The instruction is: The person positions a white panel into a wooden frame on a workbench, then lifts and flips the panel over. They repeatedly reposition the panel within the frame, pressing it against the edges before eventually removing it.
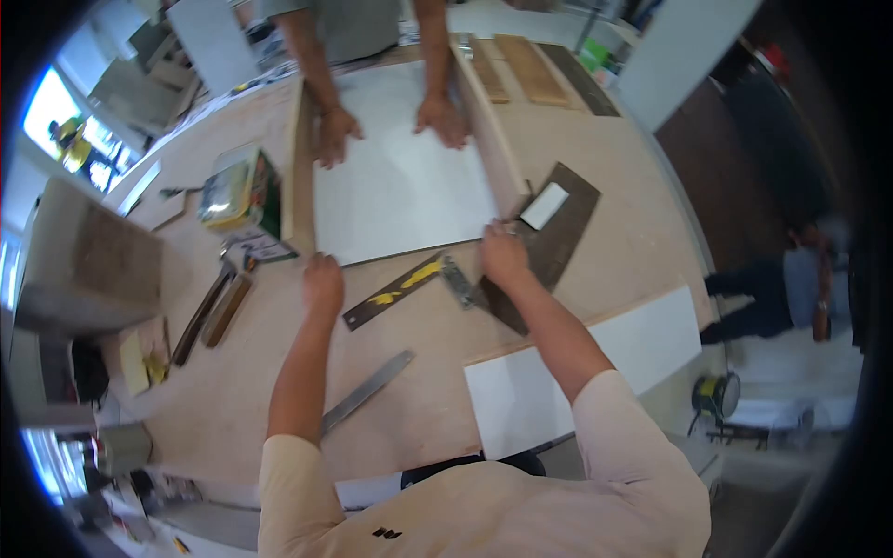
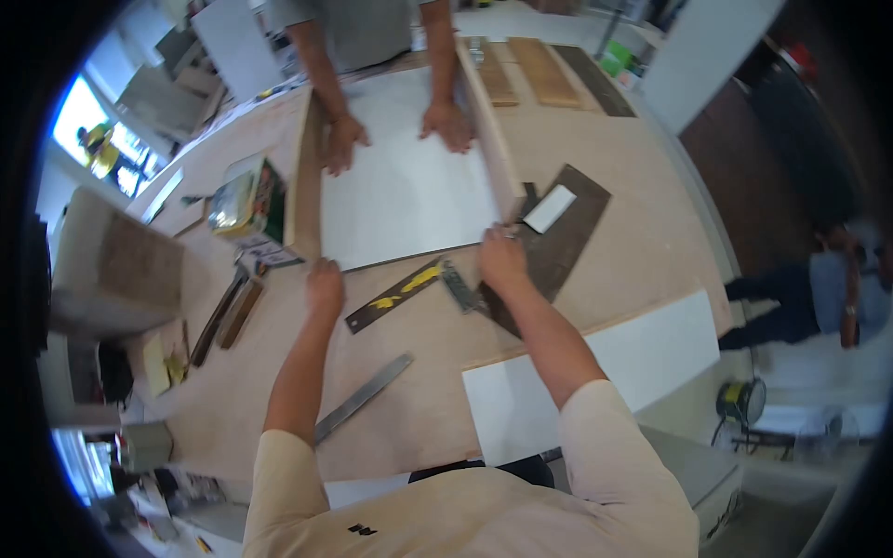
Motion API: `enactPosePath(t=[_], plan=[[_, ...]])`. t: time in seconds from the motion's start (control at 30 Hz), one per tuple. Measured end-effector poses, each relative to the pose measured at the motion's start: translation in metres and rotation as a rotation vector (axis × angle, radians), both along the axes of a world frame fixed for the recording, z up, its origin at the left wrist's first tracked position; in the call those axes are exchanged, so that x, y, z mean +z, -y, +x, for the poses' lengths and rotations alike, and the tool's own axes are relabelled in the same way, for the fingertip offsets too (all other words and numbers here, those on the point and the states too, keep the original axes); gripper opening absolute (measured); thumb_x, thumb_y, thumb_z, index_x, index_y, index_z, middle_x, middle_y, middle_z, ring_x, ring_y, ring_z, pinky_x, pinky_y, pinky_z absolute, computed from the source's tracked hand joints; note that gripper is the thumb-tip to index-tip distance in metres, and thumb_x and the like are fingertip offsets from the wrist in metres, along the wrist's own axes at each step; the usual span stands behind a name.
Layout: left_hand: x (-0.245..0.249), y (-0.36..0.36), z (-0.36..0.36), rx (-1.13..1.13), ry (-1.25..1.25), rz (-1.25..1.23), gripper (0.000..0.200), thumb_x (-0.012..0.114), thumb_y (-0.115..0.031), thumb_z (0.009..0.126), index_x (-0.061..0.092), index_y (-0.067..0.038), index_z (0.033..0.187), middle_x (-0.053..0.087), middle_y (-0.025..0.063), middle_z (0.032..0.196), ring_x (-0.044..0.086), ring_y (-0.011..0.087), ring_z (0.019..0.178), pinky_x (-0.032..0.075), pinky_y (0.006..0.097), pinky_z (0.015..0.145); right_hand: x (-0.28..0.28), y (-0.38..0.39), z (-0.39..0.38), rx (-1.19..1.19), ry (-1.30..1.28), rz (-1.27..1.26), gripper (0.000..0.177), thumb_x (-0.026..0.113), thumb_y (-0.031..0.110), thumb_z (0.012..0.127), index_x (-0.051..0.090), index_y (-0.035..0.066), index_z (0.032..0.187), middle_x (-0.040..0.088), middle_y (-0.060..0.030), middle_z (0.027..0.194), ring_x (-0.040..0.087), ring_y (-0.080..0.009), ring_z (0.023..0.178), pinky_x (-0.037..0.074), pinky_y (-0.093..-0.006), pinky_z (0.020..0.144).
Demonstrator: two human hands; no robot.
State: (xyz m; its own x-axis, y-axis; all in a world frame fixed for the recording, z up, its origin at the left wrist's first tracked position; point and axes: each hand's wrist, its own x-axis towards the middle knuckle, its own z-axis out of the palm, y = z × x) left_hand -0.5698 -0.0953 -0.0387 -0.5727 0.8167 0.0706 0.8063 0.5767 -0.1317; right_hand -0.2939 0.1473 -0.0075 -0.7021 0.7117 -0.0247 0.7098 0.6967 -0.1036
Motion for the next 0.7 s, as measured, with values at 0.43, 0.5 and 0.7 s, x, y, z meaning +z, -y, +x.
enactPosePath(t=[0.43,0.5,0.7], plan=[[0.013,-0.006,0.03,0.094,0.029,0.159,0.03,0.053,-0.012,0.088,0.059,-0.002,0.115,0.055,0.0148,0.128,0.051,0.0278,0.118,0.041,0.041,0.098,0.025,0.006,-0.011,-0.02,0.206,-0.095,0.053,0.052,0.009,0.087,0.042,-0.004,0.137,0.035,-0.0192,0.149,0.044,-0.0347,0.132,0.038,-0.048,0.106],[0.01,-0.012,0.032,0.076,0.012,0.143,0.034,0.051,-0.013,0.089,0.057,0.001,0.119,0.053,0.0174,0.132,0.05,0.0299,0.12,0.04,0.0416,0.1,0.03,0.007,-0.015,-0.025,0.243,-0.119,0.053,0.051,0.01,0.088,0.041,-0.005,0.138,0.034,-0.0197,0.15,0.042,-0.0346,0.133,0.038,-0.0472,0.107],[-0.005,-0.033,0.045,0.153,0.038,0.096,0.049,0.049,-0.011,0.09,0.044,0.008,0.135,0.039,0.0259,0.145,0.038,0.0379,0.134,0.031,0.0455,0.112,0.02,0.008,-0.016,0.0,0.298,-0.068,0.056,0.049,0.011,0.089,0.038,-0.007,0.141,0.031,-0.0213,0.152,0.039,-0.0341,0.136,0.038,-0.0477,0.106]])
